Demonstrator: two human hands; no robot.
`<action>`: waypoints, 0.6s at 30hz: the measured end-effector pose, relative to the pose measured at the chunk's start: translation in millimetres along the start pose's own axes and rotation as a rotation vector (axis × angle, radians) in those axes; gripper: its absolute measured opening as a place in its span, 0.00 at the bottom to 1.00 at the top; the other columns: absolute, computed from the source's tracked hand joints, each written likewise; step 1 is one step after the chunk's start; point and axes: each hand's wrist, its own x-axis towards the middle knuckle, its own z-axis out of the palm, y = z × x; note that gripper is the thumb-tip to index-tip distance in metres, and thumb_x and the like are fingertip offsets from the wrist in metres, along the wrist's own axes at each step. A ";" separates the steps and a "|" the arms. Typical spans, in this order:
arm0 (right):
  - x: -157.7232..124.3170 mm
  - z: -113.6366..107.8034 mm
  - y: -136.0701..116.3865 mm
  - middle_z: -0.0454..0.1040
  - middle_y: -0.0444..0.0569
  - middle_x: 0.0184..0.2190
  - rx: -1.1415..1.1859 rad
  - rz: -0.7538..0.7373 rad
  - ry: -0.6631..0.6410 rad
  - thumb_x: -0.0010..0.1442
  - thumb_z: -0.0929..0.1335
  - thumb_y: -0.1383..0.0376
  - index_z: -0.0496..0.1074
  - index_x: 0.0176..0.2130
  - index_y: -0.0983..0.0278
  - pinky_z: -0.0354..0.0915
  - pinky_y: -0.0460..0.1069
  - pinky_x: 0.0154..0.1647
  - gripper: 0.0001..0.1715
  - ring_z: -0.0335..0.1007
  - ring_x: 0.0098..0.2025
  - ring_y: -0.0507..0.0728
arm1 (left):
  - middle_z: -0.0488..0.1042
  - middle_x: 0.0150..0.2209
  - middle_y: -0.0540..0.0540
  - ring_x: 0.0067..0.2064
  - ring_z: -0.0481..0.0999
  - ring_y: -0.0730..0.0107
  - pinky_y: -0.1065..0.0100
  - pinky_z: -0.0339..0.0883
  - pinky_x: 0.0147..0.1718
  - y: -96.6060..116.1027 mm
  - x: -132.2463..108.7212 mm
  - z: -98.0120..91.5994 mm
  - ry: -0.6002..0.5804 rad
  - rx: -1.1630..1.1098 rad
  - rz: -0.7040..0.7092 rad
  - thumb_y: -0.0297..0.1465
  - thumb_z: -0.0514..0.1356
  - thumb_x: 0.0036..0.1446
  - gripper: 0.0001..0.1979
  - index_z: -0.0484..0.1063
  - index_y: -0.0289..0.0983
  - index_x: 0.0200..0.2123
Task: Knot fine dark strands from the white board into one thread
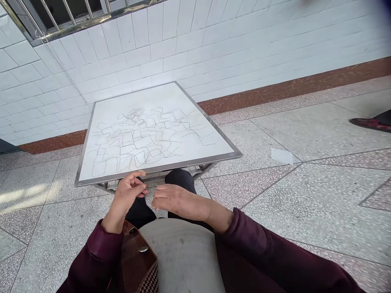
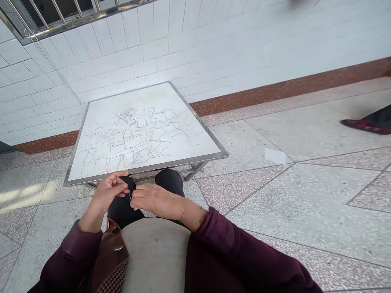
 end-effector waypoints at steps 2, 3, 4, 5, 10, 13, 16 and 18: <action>-1.1 0.9 2.7 0.71 0.46 0.30 -0.011 0.005 0.018 0.70 0.59 0.70 0.71 0.37 0.62 0.60 0.48 0.35 0.14 0.61 0.32 0.53 | 0.72 0.27 0.53 0.28 0.79 0.71 0.73 0.70 0.25 -0.5 2.1 -1.2 0.014 -0.006 0.008 0.32 0.68 0.45 0.22 0.73 0.36 0.46; -2.2 1.5 4.1 0.72 0.47 0.31 -0.015 0.005 0.035 0.70 0.59 0.70 0.71 0.38 0.63 0.61 0.48 0.35 0.14 0.61 0.32 0.53 | 0.72 0.28 0.53 0.29 0.79 0.70 0.73 0.70 0.26 -0.8 3.3 -2.1 0.019 -0.010 0.011 0.33 0.69 0.45 0.23 0.73 0.36 0.46; -3.5 1.8 5.4 0.72 0.47 0.32 -0.018 0.003 0.053 0.70 0.59 0.70 0.71 0.38 0.64 0.62 0.49 0.35 0.14 0.61 0.33 0.53 | 0.72 0.28 0.53 0.30 0.80 0.70 0.73 0.70 0.26 -1.2 4.4 -3.0 0.021 -0.014 0.015 0.33 0.69 0.45 0.23 0.73 0.37 0.47; -5.2 2.0 6.7 0.73 0.48 0.33 -0.021 0.002 0.067 0.70 0.59 0.70 0.71 0.39 0.65 0.63 0.49 0.36 0.13 0.61 0.33 0.53 | 0.72 0.29 0.53 0.30 0.80 0.70 0.73 0.71 0.26 -1.6 5.5 -3.9 0.021 -0.016 0.017 0.34 0.69 0.46 0.24 0.73 0.37 0.47; -14.5 -0.2 9.7 0.74 0.51 0.39 -0.030 0.025 0.048 0.68 0.58 0.76 0.72 0.45 0.66 0.65 0.50 0.40 0.16 0.63 0.38 0.54 | 0.71 0.30 0.53 0.31 0.80 0.70 0.74 0.71 0.26 -2.3 8.5 -3.5 0.008 -0.003 0.011 0.35 0.69 0.46 0.25 0.72 0.37 0.48; -16.6 0.7 10.6 0.74 0.50 0.39 -0.029 0.030 0.040 0.67 0.58 0.78 0.72 0.45 0.66 0.66 0.50 0.40 0.18 0.63 0.38 0.54 | 0.71 0.30 0.53 0.31 0.80 0.71 0.74 0.71 0.26 -2.6 9.2 0.2 0.008 -0.001 0.009 0.35 0.69 0.46 0.25 0.72 0.36 0.48; -15.7 5.0 12.0 0.75 0.50 0.38 -0.042 0.021 0.061 0.67 0.58 0.77 0.73 0.44 0.65 0.66 0.50 0.40 0.18 0.64 0.37 0.54 | 0.71 0.29 0.53 0.29 0.79 0.72 0.74 0.71 0.26 -3.9 9.7 2.6 0.010 -0.009 0.013 0.35 0.69 0.45 0.25 0.72 0.36 0.48; -15.4 7.6 13.0 0.75 0.49 0.37 -0.050 0.025 0.095 0.68 0.59 0.75 0.74 0.43 0.64 0.65 0.50 0.40 0.16 0.66 0.37 0.54 | 0.72 0.29 0.53 0.30 0.79 0.72 0.74 0.71 0.26 -4.9 9.9 1.5 0.014 -0.009 0.022 0.35 0.69 0.45 0.25 0.72 0.36 0.48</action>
